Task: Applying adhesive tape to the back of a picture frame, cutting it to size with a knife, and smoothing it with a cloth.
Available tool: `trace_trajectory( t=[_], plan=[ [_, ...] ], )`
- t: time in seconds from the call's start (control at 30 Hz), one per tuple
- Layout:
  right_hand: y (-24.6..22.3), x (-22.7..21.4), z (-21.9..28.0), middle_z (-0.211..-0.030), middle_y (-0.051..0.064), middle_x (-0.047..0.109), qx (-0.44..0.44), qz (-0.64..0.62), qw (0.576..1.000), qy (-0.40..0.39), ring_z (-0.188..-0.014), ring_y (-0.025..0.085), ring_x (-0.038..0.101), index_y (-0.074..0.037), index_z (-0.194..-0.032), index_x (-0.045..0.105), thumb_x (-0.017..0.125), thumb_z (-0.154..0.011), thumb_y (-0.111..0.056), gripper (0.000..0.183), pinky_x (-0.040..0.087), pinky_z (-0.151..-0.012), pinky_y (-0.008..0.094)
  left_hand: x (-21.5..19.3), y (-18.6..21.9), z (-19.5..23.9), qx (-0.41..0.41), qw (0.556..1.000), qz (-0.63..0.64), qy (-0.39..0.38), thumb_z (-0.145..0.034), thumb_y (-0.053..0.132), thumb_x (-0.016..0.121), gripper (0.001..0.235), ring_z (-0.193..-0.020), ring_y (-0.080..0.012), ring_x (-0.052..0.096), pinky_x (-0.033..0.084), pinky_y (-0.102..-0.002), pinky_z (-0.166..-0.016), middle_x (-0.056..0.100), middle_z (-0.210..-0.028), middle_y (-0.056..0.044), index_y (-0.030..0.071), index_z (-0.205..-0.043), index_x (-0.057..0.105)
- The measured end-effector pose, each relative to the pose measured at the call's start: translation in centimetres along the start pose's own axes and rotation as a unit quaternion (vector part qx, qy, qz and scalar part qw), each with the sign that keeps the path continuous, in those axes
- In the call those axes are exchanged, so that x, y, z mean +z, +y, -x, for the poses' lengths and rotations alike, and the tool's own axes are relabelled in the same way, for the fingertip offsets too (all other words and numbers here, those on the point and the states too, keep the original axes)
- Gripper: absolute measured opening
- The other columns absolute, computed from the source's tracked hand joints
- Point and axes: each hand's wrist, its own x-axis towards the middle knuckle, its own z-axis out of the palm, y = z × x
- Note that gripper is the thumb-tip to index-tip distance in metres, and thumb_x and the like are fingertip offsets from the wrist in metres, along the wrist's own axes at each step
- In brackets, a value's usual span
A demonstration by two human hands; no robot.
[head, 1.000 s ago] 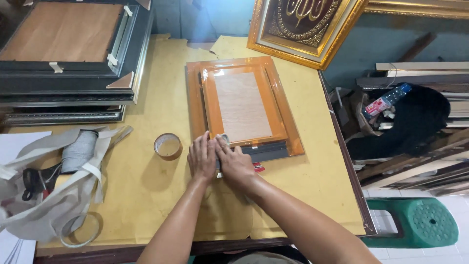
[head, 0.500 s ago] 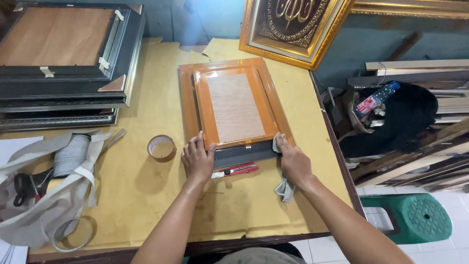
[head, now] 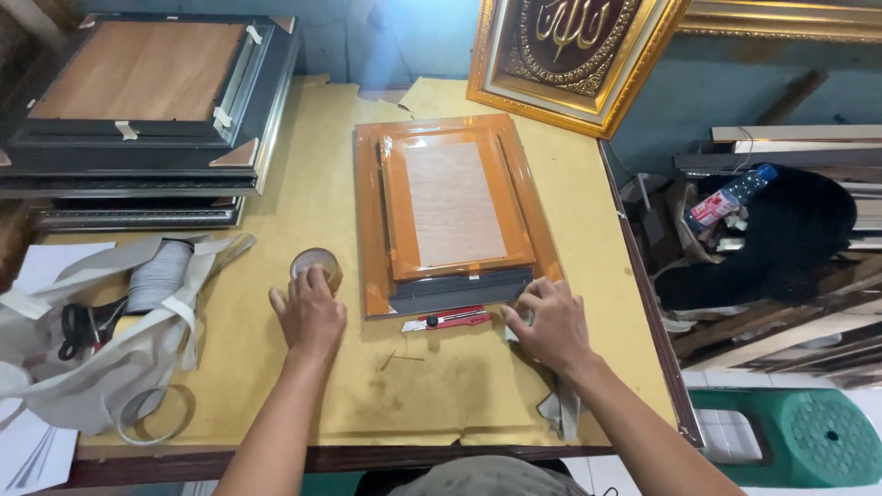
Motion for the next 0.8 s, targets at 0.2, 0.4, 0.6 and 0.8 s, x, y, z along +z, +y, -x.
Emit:
trace_trajectory(
  t=[0.2, 0.4, 0.6, 0.8],
  plan=[
    [-4.3, 0.9, -1.6, -0.088, -0.005, 0.054, -0.030, -0.102, 0.994, -0.014, -0.093, 0.019, 0.050, -0.026, -0.080, 0.065, 0.055, -0.076, -0.038, 0.016, 0.044, -0.075, 0.034, 0.5, -1.6, 0.7, -0.009, 0.997, 0.062, -0.037, -0.075, 0.016, 0.054, 0.016, -0.099, -0.0201, 0.046, 0.043, -0.045, -0.080, 0.054, -0.091, 0.007, 0.022, -0.090, 0.055],
    [-8.5, -0.6, -2.0, -0.097, 0.003, 0.059, -0.084, -0.299, 0.948, -0.066, -0.096, 0.023, 0.054, -0.023, -0.099, 0.065, 0.060, -0.072, -0.027, 0.028, 0.046, -0.082, 0.036, -5.2, 2.8, 4.3, 0.151, 0.949, 0.275, -0.009, -0.072, 0.016, 0.063, 0.005, -0.084, -0.0277, 0.054, 0.047, -0.042, -0.069, 0.056, -0.073, -0.001, 0.015, -0.073, 0.058],
    [-10.2, -2.2, -2.0, -0.112, 0.009, 0.058, -0.213, -0.360, 0.908, -0.025, -0.109, 0.029, 0.050, -0.014, -0.121, 0.052, 0.068, -0.060, -0.015, 0.063, 0.039, -0.095, 0.040, -6.8, 5.1, 6.4, 0.167, 0.926, 0.339, -0.017, -0.075, 0.016, 0.062, 0.006, -0.090, -0.0278, 0.054, 0.046, -0.037, -0.074, 0.062, -0.084, -0.003, 0.011, -0.077, 0.063],
    [-11.3, -2.8, -1.7, -0.100, 0.013, 0.066, -0.008, -0.556, 0.807, -0.199, -0.088, 0.017, 0.063, -0.014, -0.130, 0.041, 0.047, -0.073, -0.003, 0.059, 0.050, -0.082, 0.029, -7.6, 5.5, 6.8, 0.169, 0.932, 0.318, 0.032, -0.075, 0.019, 0.063, 0.006, -0.085, -0.0241, 0.054, 0.046, -0.035, -0.070, 0.062, -0.079, 0.000, 0.013, -0.073, 0.061]
  ],
)
